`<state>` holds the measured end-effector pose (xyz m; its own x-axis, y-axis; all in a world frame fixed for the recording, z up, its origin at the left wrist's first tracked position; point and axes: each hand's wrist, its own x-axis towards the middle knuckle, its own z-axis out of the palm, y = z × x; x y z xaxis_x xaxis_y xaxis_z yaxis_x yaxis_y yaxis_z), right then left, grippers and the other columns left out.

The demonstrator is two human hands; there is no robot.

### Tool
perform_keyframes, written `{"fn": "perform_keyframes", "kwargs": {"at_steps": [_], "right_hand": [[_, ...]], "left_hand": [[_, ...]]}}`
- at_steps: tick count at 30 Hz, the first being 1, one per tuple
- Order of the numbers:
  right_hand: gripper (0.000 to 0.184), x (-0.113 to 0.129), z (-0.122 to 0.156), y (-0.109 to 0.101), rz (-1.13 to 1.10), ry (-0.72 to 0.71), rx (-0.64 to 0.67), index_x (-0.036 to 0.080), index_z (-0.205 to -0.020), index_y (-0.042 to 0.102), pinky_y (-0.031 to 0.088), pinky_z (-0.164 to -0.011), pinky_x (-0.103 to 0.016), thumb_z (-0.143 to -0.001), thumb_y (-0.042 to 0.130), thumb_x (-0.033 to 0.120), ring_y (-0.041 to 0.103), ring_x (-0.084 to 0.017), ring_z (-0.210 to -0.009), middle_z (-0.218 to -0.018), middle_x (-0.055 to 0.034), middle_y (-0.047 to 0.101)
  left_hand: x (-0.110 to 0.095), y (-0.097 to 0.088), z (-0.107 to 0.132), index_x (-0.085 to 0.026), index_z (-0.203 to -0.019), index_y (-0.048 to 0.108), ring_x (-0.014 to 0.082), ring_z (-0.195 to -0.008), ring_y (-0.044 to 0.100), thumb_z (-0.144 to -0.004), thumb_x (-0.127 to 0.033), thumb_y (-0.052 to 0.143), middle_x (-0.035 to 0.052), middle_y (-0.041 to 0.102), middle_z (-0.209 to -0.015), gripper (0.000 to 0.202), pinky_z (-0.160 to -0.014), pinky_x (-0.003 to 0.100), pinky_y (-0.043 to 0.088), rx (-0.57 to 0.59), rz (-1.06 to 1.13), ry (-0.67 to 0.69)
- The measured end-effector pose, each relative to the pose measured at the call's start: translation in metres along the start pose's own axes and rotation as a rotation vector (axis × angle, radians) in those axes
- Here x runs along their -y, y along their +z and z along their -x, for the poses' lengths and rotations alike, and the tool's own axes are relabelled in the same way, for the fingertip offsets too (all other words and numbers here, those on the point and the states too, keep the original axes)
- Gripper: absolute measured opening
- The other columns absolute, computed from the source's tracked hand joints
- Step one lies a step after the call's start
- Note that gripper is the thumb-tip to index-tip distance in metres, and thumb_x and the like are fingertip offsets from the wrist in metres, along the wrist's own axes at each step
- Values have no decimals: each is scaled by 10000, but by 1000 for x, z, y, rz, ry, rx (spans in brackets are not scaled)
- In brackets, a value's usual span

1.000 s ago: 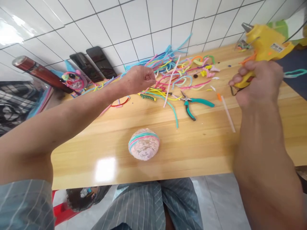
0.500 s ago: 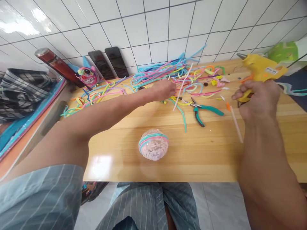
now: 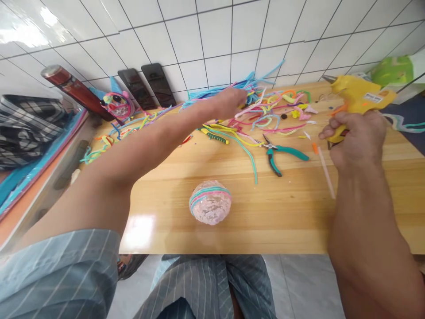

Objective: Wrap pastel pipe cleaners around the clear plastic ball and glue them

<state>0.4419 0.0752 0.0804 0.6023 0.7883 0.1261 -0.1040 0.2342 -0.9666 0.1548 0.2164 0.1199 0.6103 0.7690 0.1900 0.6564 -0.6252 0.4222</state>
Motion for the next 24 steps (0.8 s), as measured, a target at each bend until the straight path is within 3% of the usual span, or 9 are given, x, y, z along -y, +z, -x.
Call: {"fn": "perform_keyframes", "kwargs": {"at_steps": [2, 4, 8, 12, 14, 18, 21, 24], "right_hand": [[285, 3, 1, 2, -20, 19, -23, 258, -701, 454, 349, -404, -174, -552, 634, 94, 397, -78, -493, -568, 78, 456], [269, 5, 1, 2, -29, 27, -6, 254, -684, 487, 333, -398, -167, -520, 628, 95, 395, -75, -501, -570, 77, 477], [257, 5, 1, 1, -41, 19, 9, 253, -676, 522, 313, -401, -171, -495, 623, 103, 376, -79, -500, -568, 75, 479], [291, 3, -1, 3, -28, 6, -29, 264, -661, 480, 324, -410, -198, -527, 645, 65, 396, -101, -485, -557, 67, 468], [301, 1, -1, 5, -12, -3, -52, 269, -649, 464, 322, -390, -213, -565, 653, 50, 375, -108, -447, -541, 62, 470], [328, -6, -3, 7, -18, -15, -67, 253, -592, 461, 324, -352, -203, -582, 711, 41, 379, -97, -428, -547, 56, 463], [313, -13, -4, 7, -17, -30, -25, 255, -545, 472, 352, -329, -223, -525, 719, 65, 416, -110, -424, -533, 47, 462], [267, -19, -5, 7, -36, -53, 21, 255, -571, 506, 320, -316, -210, -445, 621, 50, 414, -106, -407, -520, 47, 490]], "left_hand": [[8, -32, 6, -213, -946, 691, 145, -834, 537, -865, -14, 774, -8, 739, -908, 231, -803, 316, 431, -54, -17, -41], [17, -61, 17, -200, -1128, 680, 116, -794, 549, -912, -13, 747, -48, 723, -817, 293, -796, 293, 471, -54, 90, -141], [36, -89, 52, -157, -1032, 690, 105, -795, 651, -929, -3, 752, -63, 723, -763, 195, -890, 371, 585, -57, 428, -335], [53, -84, 105, -173, -996, 694, 95, -804, 668, -961, -114, 761, -62, 699, -711, 96, -949, 398, 612, -91, 528, -412], [62, -74, 137, -181, -942, 707, 104, -773, 675, -877, -186, 834, -42, 711, -724, 142, -894, 371, 619, -138, 652, -490], [76, -49, 197, -201, -900, 729, 155, -722, 736, -777, -197, 825, 17, 776, -809, 156, -779, 349, 637, -53, 700, -616], [79, -37, 221, -219, -910, 756, 170, -692, 718, -766, -212, 807, 5, 748, -752, 153, -706, 317, 599, 34, 604, -649], [77, -30, 226, -220, -970, 792, 158, -687, 665, -785, -287, 815, -11, 720, -728, 198, -668, 280, 532, 122, 494, -597]]}}
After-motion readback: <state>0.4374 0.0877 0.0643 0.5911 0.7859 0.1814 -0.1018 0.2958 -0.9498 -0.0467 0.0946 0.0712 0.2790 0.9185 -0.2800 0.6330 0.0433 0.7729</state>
